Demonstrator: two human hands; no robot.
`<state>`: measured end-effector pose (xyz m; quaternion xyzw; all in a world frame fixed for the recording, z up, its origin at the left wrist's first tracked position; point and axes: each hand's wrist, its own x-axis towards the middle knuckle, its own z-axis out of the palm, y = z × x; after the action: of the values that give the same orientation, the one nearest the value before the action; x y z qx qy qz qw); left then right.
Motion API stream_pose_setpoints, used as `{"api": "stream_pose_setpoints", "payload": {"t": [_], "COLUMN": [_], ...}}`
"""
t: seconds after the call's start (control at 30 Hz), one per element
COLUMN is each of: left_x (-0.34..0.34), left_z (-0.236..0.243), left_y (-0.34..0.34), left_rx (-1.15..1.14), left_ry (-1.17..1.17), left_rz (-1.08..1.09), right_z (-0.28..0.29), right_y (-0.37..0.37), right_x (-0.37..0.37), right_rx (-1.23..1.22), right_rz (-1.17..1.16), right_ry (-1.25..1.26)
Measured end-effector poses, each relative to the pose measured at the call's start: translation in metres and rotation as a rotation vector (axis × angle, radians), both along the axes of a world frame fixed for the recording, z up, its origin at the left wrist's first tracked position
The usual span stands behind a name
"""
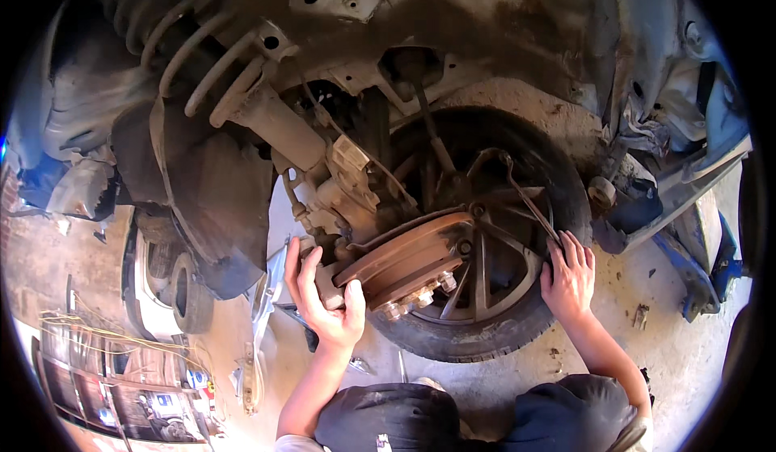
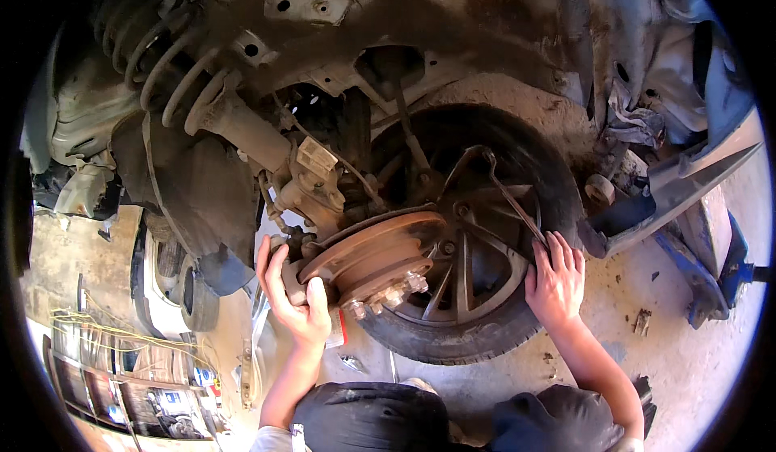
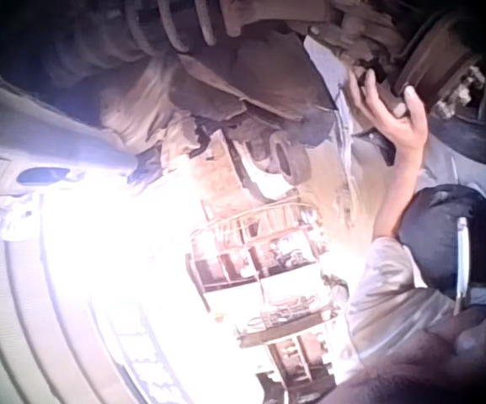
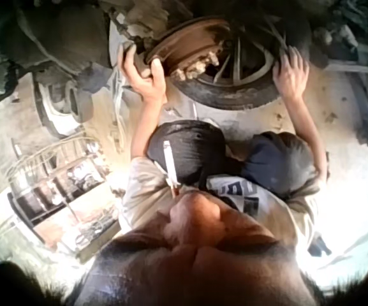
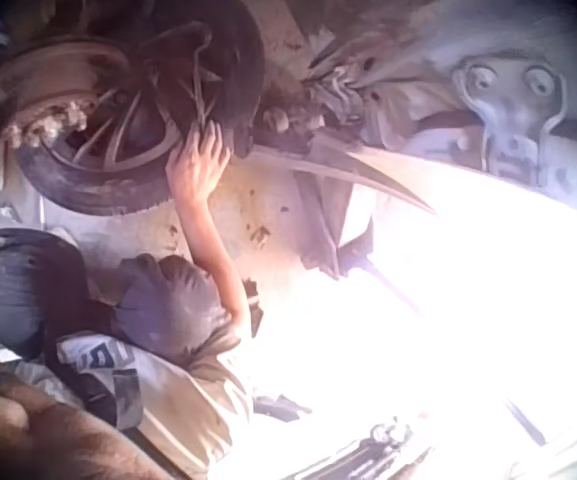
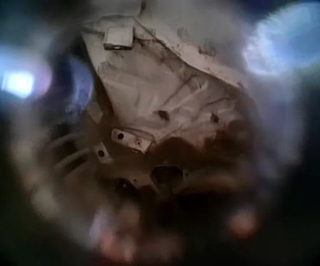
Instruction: The person works on the front wheel assembly of a white car, using a wrench to loosen bolts on the brake caliper. They then use a screwdriver to pry and remove a plastic splash shield from the wheel well.
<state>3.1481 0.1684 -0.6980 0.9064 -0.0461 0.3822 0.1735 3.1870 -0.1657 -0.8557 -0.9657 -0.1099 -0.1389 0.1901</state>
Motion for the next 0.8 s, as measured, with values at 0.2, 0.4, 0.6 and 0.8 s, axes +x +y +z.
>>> {"api": "stream_pose_setpoints", "payload": {"t": [0.2,0.4,0.6,0.8], "left_x": [-0.0017,-0.0020,-0.0029,-0.0006], "left_z": [0.0015,0.0009,0.0017,0.0010], "left_y": [-0.0022,-0.0017,-0.0025,0.0003], "left_rx": [-0.006,0.006,0.002,0.013], "left_ry": [0.003,0.010,0.020,-0.013], "left_rz": [-0.003,0.004,-0.006,-0.001], "right_z": [-0.0005,0.0018,0.0048,0.0075], "right_y": [-0.0020,-0.0006,-0.0002,0.0001], "right_x": [-0.0004,0.0004,0.0006,0.0021], "right_rx": [-0.009,0.002,0.012,0.006], "right_rz": [-0.001,0.000,0.005,0.026], "right_ry": [-0.002,-0.001,0.013,0.016]}}
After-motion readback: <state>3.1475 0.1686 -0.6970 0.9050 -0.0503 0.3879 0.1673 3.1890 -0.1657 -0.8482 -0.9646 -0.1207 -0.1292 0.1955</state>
